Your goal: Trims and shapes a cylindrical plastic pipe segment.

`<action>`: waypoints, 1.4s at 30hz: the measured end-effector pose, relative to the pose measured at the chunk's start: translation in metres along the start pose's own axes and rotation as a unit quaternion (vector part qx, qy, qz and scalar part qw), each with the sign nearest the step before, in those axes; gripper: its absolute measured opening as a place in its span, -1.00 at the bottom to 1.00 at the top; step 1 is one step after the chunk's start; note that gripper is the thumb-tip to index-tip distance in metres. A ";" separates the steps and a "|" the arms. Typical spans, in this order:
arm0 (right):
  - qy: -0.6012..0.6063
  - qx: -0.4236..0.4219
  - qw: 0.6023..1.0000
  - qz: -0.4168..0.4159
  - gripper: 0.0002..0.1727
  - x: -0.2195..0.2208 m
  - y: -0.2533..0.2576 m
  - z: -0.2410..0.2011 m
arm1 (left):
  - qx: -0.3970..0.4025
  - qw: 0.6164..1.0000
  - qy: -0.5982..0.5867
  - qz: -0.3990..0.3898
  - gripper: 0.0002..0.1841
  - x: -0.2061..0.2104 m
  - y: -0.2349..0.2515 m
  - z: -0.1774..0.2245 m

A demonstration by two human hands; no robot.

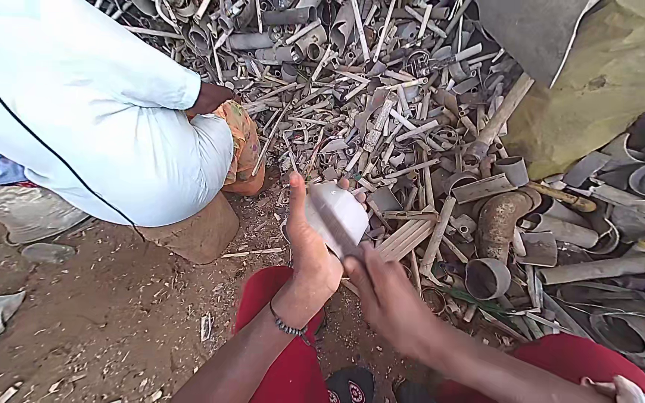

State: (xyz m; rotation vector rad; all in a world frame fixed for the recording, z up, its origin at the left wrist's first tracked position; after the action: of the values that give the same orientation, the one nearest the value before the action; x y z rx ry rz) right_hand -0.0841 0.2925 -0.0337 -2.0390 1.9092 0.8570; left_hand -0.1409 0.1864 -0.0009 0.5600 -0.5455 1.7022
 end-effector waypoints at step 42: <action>-0.011 -0.001 0.995 0.104 -0.66 -0.051 0.023 0.014 | 0.028 0.972 0.130 -0.194 -0.66 -0.005 -0.014 0.010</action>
State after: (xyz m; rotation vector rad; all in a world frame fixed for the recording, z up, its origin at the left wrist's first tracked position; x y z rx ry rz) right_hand -0.1096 0.3395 -0.0124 -1.8464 2.1361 0.9235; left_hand -0.1251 0.1791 0.0040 0.4408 -0.1823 1.3906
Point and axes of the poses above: each hand's wrist, its own y-axis towards the middle knuckle, its own x-axis out of the palm, z = x × y, the point moved 4 cm from there along y, towards the middle knuckle, and after that the axes turned 7 degrees about x, right-handed, at the moved point
